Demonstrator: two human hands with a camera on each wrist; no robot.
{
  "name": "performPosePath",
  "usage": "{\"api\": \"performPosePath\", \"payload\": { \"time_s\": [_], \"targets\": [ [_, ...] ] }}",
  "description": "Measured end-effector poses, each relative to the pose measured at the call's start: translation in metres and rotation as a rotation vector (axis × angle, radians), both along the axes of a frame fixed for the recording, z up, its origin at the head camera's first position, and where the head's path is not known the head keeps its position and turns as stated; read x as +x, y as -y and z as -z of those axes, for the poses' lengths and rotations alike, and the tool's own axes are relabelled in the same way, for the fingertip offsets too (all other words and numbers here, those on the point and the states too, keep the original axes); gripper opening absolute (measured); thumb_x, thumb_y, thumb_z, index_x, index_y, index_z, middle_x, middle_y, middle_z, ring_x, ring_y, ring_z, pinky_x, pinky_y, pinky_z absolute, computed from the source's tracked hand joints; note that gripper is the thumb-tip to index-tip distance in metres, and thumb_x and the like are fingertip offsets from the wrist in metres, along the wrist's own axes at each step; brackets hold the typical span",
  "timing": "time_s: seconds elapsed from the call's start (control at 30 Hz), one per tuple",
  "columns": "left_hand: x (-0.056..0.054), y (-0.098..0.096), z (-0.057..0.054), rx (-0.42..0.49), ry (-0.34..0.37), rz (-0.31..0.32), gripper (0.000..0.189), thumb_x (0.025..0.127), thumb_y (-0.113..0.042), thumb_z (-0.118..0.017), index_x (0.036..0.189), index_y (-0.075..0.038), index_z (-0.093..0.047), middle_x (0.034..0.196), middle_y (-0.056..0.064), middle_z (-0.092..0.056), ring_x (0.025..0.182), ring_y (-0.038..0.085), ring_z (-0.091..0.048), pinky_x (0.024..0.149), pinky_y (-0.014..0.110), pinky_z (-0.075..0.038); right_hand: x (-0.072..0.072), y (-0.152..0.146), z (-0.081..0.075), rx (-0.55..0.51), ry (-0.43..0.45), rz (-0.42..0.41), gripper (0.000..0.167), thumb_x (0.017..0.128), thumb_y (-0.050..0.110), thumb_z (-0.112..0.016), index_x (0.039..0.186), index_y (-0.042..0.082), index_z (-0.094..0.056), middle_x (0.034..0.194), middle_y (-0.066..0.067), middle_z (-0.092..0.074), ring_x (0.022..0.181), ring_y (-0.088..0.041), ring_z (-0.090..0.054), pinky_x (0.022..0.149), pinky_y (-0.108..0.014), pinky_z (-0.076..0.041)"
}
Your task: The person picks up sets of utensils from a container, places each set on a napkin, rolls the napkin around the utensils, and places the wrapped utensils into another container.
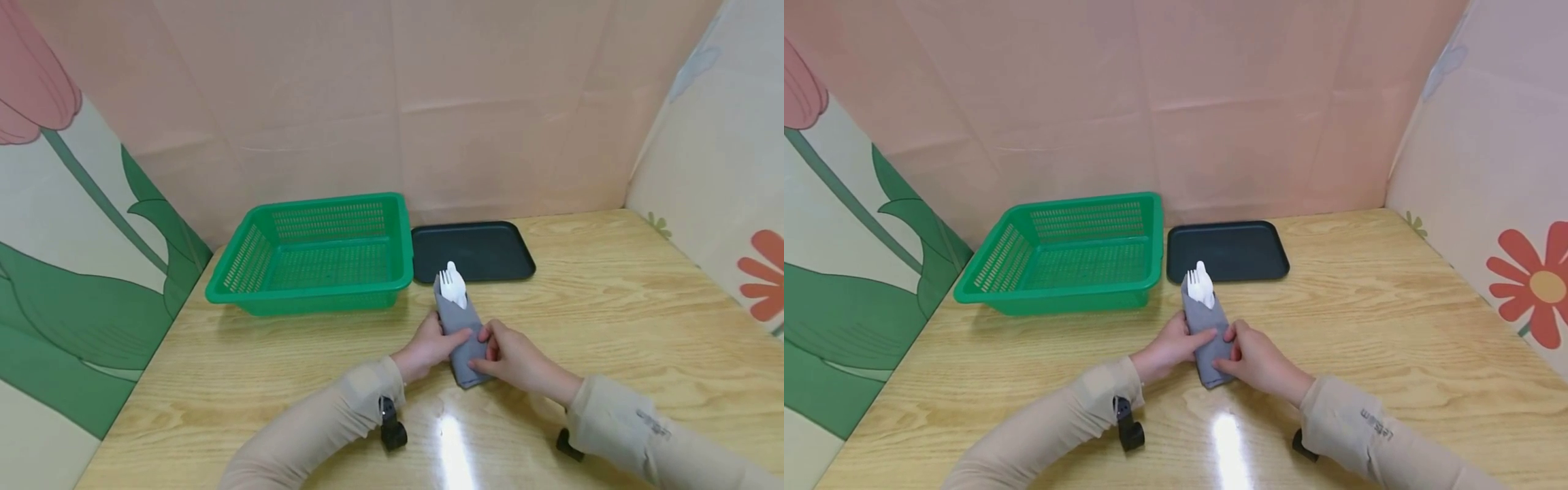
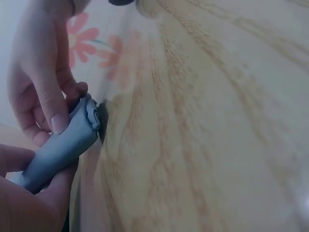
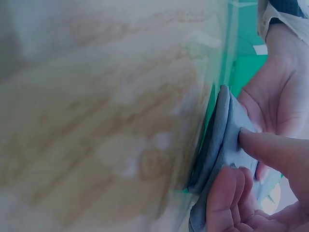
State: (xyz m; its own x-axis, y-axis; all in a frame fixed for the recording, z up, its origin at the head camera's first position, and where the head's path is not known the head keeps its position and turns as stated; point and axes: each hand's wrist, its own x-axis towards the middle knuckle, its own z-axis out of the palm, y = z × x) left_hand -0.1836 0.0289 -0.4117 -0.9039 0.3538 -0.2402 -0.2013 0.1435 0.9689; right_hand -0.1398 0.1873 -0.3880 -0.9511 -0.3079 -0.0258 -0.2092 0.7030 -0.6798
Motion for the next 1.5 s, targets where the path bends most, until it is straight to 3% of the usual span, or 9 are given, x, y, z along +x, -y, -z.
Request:
{"api": "performPosePath", "payload": {
  "time_s": [0.33, 0.6, 0.9, 1.17, 1.5],
  "targets": [
    [0.003, 0.009, -0.014, 0.046, -0.078, 0.0, 0.039, 0.09, -0.016, -0.06, 0.124, 0.001, -0.05, 0.123, 0.016, -0.06, 0.111, 0.02, -0.06, 0.093, 0.03, -0.049, 0.004, 0.007, -0.009, -0.039, -0.08, 0.022, 0.032, 0.082, 0.013, -0.07, 0.1, 0.001, -0.046, 0.067, 0.0, -0.048, 0.056, -0.003, -0.041, 0.049, -0.019, -0.037],
    [0.002, 0.015, -0.025, 0.086, -0.066, 0.001, 0.036, 0.092, -0.015, -0.057, 0.125, -0.003, -0.05, 0.125, 0.014, -0.06, 0.113, 0.018, -0.059, 0.095, 0.031, -0.048, 0.009, 0.014, -0.017, -0.064, -0.183, 0.062, 0.026, 0.082, 0.009, -0.069, 0.097, 0.001, -0.049, 0.067, 0.0, -0.049, 0.056, -0.001, -0.042, 0.049, -0.019, -0.04],
    [0.002, 0.015, -0.029, 0.111, -0.027, -0.057, 0.039, 0.088, -0.016, -0.061, 0.123, -0.002, -0.05, 0.121, 0.013, -0.061, 0.103, 0.014, -0.06, 0.088, 0.028, -0.05, 0.011, 0.016, -0.02, -0.05, -0.233, 0.113, 0.025, 0.082, 0.009, -0.069, 0.098, 0.001, -0.052, 0.071, -0.001, -0.049, 0.059, -0.004, -0.043, 0.051, -0.019, -0.041],
    [0.002, 0.011, -0.026, 0.134, -0.03, -0.062, 0.033, 0.086, -0.016, -0.065, 0.113, 0.0, -0.058, 0.113, 0.014, -0.066, 0.094, 0.012, -0.062, 0.085, 0.027, -0.051, 0.011, 0.016, -0.017, -0.058, -0.283, 0.114, 0.025, 0.08, 0.005, -0.07, 0.096, 0.001, -0.052, 0.069, -0.001, -0.048, 0.058, -0.002, -0.041, 0.05, -0.018, -0.041],
    [0.001, 0.012, -0.029, 0.087, -0.053, -0.079, 0.036, 0.087, -0.018, -0.063, 0.118, -0.002, -0.056, 0.119, 0.011, -0.064, 0.102, 0.013, -0.061, 0.092, 0.03, -0.049, 0.008, 0.016, -0.013, -0.121, -0.318, 0.172, 0.029, 0.079, 0.003, -0.071, 0.099, -0.001, -0.051, 0.078, -0.006, -0.051, 0.065, -0.004, -0.044, 0.055, -0.018, -0.042]
  ]
}}
